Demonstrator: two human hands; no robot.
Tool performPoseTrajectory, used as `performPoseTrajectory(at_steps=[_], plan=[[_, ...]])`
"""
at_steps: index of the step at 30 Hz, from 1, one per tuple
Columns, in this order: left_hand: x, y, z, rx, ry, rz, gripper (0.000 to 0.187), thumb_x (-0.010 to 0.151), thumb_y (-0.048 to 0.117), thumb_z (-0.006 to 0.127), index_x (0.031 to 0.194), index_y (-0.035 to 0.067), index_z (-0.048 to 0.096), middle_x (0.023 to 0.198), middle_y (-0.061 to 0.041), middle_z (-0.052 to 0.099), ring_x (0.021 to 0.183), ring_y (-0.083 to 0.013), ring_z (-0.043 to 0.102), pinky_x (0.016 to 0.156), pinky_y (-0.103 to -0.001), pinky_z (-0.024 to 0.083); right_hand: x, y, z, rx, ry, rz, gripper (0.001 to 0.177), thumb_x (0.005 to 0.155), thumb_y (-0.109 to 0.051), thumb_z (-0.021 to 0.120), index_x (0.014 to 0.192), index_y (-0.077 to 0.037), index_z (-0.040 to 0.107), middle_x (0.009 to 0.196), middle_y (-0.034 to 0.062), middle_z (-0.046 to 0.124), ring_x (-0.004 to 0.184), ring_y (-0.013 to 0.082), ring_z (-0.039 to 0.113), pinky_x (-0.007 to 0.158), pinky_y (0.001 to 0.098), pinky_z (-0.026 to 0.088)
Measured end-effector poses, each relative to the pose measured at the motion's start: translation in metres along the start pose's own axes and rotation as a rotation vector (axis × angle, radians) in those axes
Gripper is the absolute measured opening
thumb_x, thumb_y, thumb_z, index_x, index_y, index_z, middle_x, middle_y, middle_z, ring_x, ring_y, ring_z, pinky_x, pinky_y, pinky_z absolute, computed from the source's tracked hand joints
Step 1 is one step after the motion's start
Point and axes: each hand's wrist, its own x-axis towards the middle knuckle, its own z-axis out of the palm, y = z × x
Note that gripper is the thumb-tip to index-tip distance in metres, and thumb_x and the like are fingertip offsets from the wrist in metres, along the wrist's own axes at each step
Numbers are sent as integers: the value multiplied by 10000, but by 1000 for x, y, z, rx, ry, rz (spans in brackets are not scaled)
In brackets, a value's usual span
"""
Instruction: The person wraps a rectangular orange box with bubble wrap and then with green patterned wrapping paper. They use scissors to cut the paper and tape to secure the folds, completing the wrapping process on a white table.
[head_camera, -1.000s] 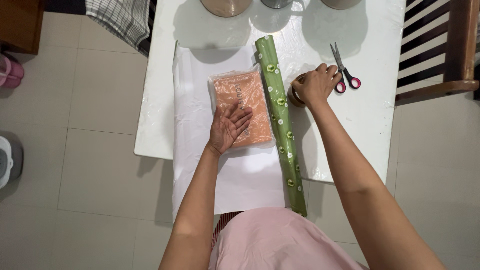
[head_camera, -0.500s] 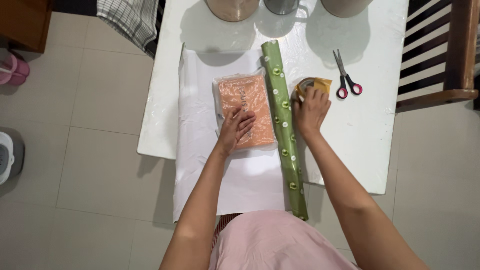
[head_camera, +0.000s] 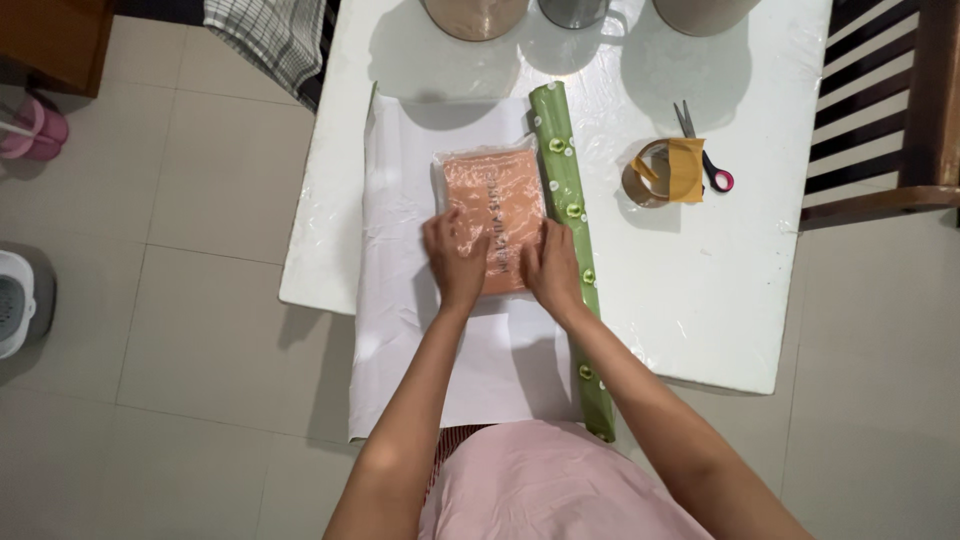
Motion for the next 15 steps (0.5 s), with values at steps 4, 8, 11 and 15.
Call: performPoseTrajectory(at_steps=[4,8,11,15], plan=[[-7,-4,-25,188,-33,-647,872,784,476,829,1445,94,408,1468,-147,348,1386,-369,317,1075,-558,334,-1,15,13,-32,44,5,572,930,-214,707,1338,120,485,1163,319,592,1037,450,588,902,504,489],[-14,-31,-25,56,-125,-862,887,798,577,757,1435,62,419,1483,-204,356,1389,-407,336,1079,-525,379,20,34,14,102,-87,376,529,930,-311,726,1253,77,567,971,177,679,839,270,645,763,401,525],[-13,-59,-16,-39,-140,-824,836,814,570,717,1380,-3,490,1397,-243,510,1289,-378,527,1025,-452,484,30,40,17,508,-188,616,497,943,-371,695,1200,49,626,880,98,648,707,171,544,618,344,450],[-6,-86,-2,-94,-173,-831,730,814,481,723,1299,-34,545,1222,-220,646,1083,-312,662,899,-403,546,44,37,16,588,-263,666,506,924,-392,723,1189,27,621,967,76,697,779,125,620,679,282,533]])
